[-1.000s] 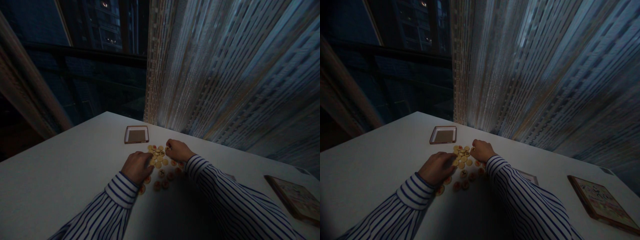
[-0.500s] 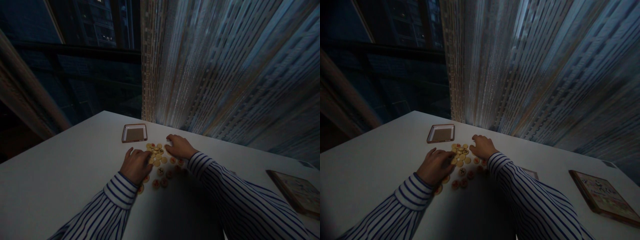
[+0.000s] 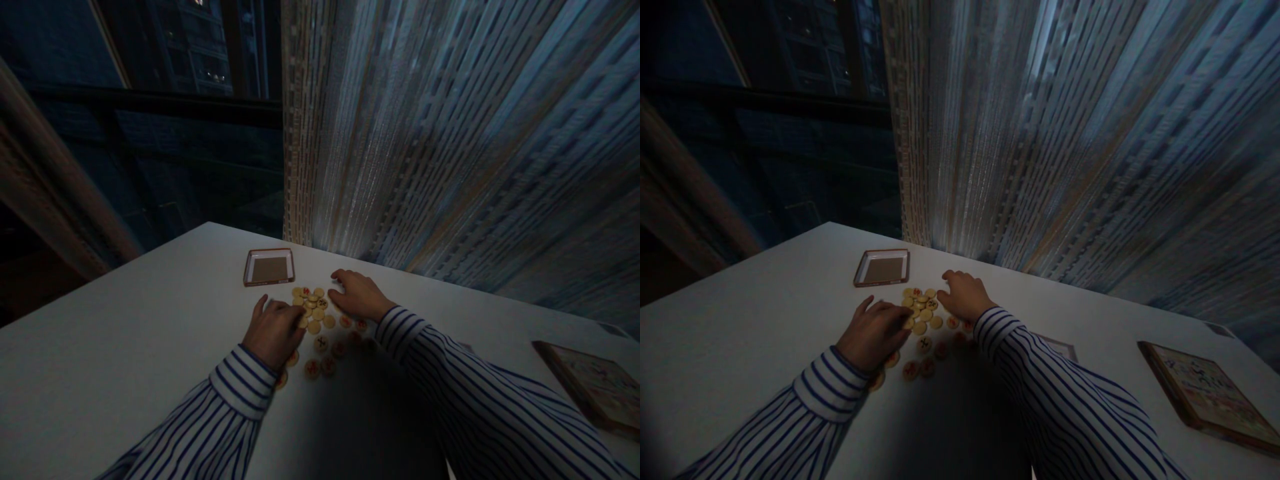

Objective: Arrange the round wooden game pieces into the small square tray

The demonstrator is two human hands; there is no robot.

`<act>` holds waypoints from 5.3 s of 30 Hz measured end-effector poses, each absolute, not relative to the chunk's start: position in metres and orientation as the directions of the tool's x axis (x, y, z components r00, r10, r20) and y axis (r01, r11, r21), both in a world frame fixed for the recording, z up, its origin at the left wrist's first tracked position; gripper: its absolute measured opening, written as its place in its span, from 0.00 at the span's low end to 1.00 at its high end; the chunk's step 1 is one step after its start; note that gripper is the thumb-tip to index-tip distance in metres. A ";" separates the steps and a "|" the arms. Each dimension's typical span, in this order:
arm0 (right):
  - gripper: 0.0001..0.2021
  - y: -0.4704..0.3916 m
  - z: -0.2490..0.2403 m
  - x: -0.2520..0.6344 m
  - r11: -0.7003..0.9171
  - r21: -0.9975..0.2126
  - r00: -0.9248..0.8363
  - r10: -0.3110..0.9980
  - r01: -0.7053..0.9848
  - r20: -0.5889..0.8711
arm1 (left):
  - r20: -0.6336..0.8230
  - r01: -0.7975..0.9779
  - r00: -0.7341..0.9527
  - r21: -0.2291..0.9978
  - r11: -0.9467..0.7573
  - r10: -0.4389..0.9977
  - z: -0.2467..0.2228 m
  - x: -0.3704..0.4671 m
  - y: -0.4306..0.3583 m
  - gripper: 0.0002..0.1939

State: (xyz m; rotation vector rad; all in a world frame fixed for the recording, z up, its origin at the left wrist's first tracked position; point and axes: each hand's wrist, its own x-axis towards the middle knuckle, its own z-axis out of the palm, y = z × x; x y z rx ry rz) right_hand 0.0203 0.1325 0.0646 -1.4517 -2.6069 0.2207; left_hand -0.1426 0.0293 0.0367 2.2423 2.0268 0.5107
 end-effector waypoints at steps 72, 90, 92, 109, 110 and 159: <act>0.17 0.123 0.066 0.029 0.598 -0.265 -0.568 0.801 0.756 0.188 | 0.434 0.418 -0.200 0.849 -0.324 0.879 0.047 -0.156 0.030 0.12; 0.12 0.093 0.084 0.015 0.873 -0.347 -0.768 0.473 0.342 0.432 | 0.035 -0.239 -0.044 0.970 -0.045 0.998 0.045 -0.156 0.032 0.22; 0.12 0.091 0.083 0.014 0.887 -0.306 -0.783 0.452 0.346 0.428 | 0.032 -0.257 -0.031 0.966 -0.039 0.999 0.044 -0.156 0.032 0.23; 0.13 0.075 0.089 0.013 0.854 -0.321 -0.752 0.516 0.411 0.410 | 0.051 -0.226 -0.121 0.971 -0.077 0.991 0.051 -0.153 0.030 0.16; 0.13 0.074 0.089 0.012 0.831 -0.372 -0.741 0.544 0.413 0.394 | 0.049 -0.215 -0.128 0.974 -0.076 0.991 0.051 -0.152 0.030 0.16; 0.12 0.036 0.108 0.073 0.867 -0.284 -0.772 0.495 0.409 0.398 | 0.090 -0.186 -0.005 0.979 -0.089 0.996 0.056 -0.105 0.000 0.14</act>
